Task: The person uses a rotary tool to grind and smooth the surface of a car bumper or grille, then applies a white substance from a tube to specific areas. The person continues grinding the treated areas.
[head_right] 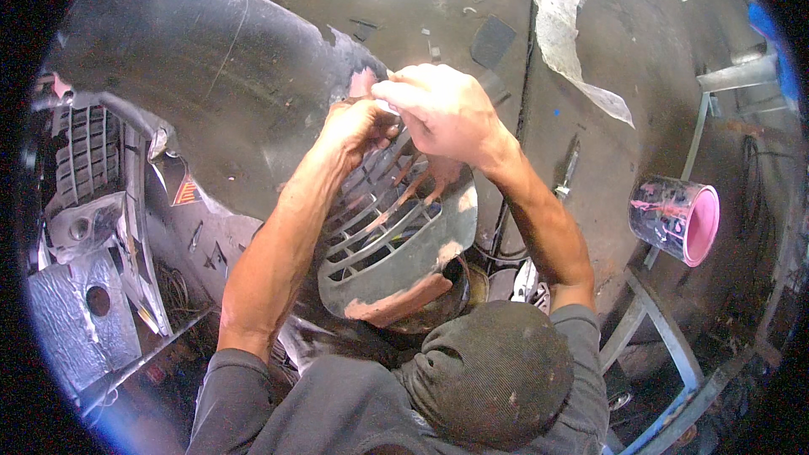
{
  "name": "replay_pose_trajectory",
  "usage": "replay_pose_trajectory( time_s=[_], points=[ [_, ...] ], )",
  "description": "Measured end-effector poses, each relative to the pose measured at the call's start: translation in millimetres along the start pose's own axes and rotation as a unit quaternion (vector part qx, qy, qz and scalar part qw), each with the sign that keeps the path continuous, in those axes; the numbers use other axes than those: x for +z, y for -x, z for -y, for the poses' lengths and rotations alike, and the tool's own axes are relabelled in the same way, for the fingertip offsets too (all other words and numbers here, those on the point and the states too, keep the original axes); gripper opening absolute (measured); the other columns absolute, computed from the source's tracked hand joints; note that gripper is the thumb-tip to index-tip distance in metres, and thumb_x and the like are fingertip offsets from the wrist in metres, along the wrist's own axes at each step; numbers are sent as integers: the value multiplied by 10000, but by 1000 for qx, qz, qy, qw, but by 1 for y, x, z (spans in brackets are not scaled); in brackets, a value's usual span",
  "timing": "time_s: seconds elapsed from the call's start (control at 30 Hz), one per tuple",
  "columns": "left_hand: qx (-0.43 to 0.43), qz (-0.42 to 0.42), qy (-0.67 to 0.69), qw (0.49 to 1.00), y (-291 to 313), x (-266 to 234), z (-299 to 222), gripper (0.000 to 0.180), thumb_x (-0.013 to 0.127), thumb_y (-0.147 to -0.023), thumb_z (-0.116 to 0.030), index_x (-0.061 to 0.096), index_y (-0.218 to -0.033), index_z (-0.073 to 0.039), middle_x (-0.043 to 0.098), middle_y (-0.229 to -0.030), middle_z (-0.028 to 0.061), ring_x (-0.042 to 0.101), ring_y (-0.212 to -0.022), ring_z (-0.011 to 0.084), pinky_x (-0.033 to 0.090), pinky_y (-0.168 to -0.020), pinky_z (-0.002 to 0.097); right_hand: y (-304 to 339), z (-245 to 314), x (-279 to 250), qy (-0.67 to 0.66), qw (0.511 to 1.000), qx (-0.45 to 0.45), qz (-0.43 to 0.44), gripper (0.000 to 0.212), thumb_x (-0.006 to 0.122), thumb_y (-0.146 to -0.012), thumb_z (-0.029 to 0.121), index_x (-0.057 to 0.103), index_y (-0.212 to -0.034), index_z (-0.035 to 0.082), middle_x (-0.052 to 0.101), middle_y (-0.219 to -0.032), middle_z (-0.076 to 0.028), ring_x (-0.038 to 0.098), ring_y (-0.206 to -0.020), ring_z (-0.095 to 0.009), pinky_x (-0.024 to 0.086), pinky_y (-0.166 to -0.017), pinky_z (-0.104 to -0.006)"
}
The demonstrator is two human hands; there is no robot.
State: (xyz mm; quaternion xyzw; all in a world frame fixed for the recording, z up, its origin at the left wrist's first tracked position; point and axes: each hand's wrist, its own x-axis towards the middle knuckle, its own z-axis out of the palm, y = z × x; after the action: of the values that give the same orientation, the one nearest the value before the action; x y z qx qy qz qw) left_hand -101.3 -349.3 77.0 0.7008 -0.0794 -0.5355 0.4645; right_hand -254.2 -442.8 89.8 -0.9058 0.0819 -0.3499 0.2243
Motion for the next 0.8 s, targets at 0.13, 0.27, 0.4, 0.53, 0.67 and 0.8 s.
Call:
replay_pose_trajectory(
  time_s=[0.13,0.27,0.4,0.53,0.67,0.8],
  points=[
    [-20,4,-25,999,-2,-2,-1,173,733,-804,-53,691,-964,-3,709,-782,87,692,-636,168,518,-509,301,-3,1,-2,2,1000,6,0,285,707,-840,17,739,-1120,55,731,-1007,-133,712,-880,-307,579,-779,-372],
    [-17,-18,19,1000,-3,0,2,95,706,-766,-18,657,-844,3,660,-679,86,625,-532,153,412,-409,265,-3,2,-2,-5,999,25,-20,301,702,-843,10,739,-1137,68,728,-996,-132,711,-870,-300,578,-761,-361],
    [-24,-27,28,999,-1,3,0,92,709,-766,-36,651,-824,6,659,-670,88,624,-533,154,415,-411,269,0,-1,2,3,999,34,-21,316,697,-800,43,720,-1113,70,734,-1001,-113,710,-901,-301,580,-794,-389],
    [-24,-39,39,998,1,4,-2,105,709,-757,-40,650,-824,14,658,-671,96,609,-530,151,406,-413,278,5,-7,6,8,999,40,-18,323,701,-796,48,718,-1117,76,734,-992,-113,711,-906,-299,577,-801,-390],
    [-12,-24,11,1000,1,3,-2,132,711,-739,-26,651,-848,20,646,-666,95,597,-528,148,389,-413,281,5,-9,6,15,999,36,-8,339,703,-782,45,716,-1118,83,735,-988,-108,709,-898,-294,574,-802,-387],
    [-4,-22,15,1000,2,4,-3,141,706,-725,-4,645,-847,28,636,-656,102,596,-528,153,384,-412,282,6,-12,8,13,1000,26,2,354,704,-768,41,718,-1118,90,738,-984,-98,707,-890,-286,574,-792,-383]
  ],
)
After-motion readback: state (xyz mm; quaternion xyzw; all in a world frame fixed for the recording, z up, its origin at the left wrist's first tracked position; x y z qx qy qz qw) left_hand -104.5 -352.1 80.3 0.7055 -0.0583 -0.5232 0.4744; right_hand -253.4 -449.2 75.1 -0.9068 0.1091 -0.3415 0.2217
